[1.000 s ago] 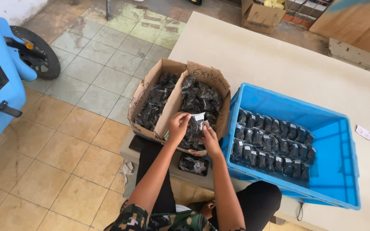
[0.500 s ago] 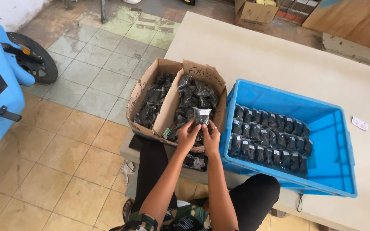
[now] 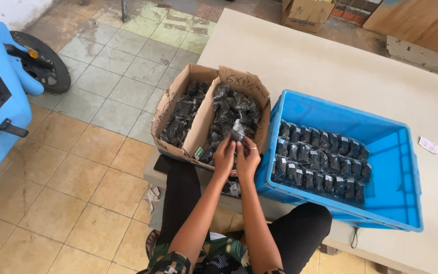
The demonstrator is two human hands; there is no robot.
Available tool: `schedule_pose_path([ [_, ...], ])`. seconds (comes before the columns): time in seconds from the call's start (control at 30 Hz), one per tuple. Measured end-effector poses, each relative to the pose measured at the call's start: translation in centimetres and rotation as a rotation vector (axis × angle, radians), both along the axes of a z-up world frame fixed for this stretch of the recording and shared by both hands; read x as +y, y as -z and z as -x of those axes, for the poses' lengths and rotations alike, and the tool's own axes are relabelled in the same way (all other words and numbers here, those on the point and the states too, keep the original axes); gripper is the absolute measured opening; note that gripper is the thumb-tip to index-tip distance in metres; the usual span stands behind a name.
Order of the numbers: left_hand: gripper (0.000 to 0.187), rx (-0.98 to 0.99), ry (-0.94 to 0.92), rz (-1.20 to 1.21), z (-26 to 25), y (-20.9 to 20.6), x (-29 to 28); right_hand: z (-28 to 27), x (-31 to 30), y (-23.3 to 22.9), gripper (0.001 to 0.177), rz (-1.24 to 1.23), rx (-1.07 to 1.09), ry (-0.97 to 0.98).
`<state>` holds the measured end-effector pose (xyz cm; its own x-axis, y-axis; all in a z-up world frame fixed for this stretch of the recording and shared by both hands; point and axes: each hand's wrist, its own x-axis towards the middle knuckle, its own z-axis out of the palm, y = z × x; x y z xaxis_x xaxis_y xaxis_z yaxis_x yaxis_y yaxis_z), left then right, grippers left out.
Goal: The person sorts small black components in plastic bags from a cardboard box into a blue crate by hand.
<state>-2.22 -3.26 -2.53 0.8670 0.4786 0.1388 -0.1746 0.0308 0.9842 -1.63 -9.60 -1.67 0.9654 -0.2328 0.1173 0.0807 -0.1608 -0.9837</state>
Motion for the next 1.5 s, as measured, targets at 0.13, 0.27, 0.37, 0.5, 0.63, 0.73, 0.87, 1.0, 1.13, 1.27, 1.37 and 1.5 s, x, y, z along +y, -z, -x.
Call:
schedule_pose_path([
  [0.13, 0.054, 0.158, 0.074, 0.315, -0.8, -2.6, 0.4, -0.5, 0.3, -1.8, 0.027, 0.085, -0.093, -0.055],
  [0.27, 0.041, 0.173, 0.118, 0.329, -2.5, -1.3, 1.2, -1.8, 0.1, -1.3, 0.031, 0.123, -0.169, -0.089],
  [0.37, 0.036, 0.163, 0.19, 0.286, -3.5, -1.3, 1.3, -4.8, -1.0, 3.2, 0.041, -0.045, -0.04, -0.153],
  [0.5, 0.037, 0.144, 0.212, 0.145, -5.2, 0.8, 2.2, -6.9, -2.3, 5.6, 0.042, -0.174, 0.125, -0.225],
  [0.63, 0.025, 0.154, 0.238, 0.207, -4.3, -0.9, 2.2, -6.9, -2.0, 5.8, 0.041, -0.165, 0.133, -0.24],
  [0.73, 0.02, 0.181, 0.247, 0.207, -4.9, 0.6, 2.3, -6.6, -1.9, 5.8, 0.043, -0.148, 0.137, -0.236],
  [0.87, 0.027, 0.156, 0.16, 0.067, -5.9, 1.8, 1.7, -5.6, -0.7, 1.8, 0.043, -0.052, 0.134, -0.181],
  [1.0, 0.037, 0.065, 0.208, 0.011, -5.9, 0.2, 0.0, -5.4, -0.8, -1.6, 0.047, -0.191, 0.144, -0.164],
  [1.13, 0.027, -0.098, 0.253, -0.163, -6.1, -2.8, -0.2, -6.3, -1.9, -2.0, 0.052, -0.416, 0.171, -0.112],
  [1.27, 0.035, 0.006, 0.041, -0.247, -6.1, -2.2, -2.5, -7.2, -3.6, -0.1, 0.03, -0.413, 0.066, -0.072],
  [1.37, 0.032, 0.034, 0.07, -0.257, -5.5, -1.0, -4.6, -6.0, -5.1, 0.6, 0.026, -0.344, 0.082, -0.064],
  [1.5, 0.026, 0.071, 0.086, -0.271, -5.1, 0.9, -7.5, -4.8, -6.8, -0.9, 0.033, -0.262, 0.134, -0.064],
])
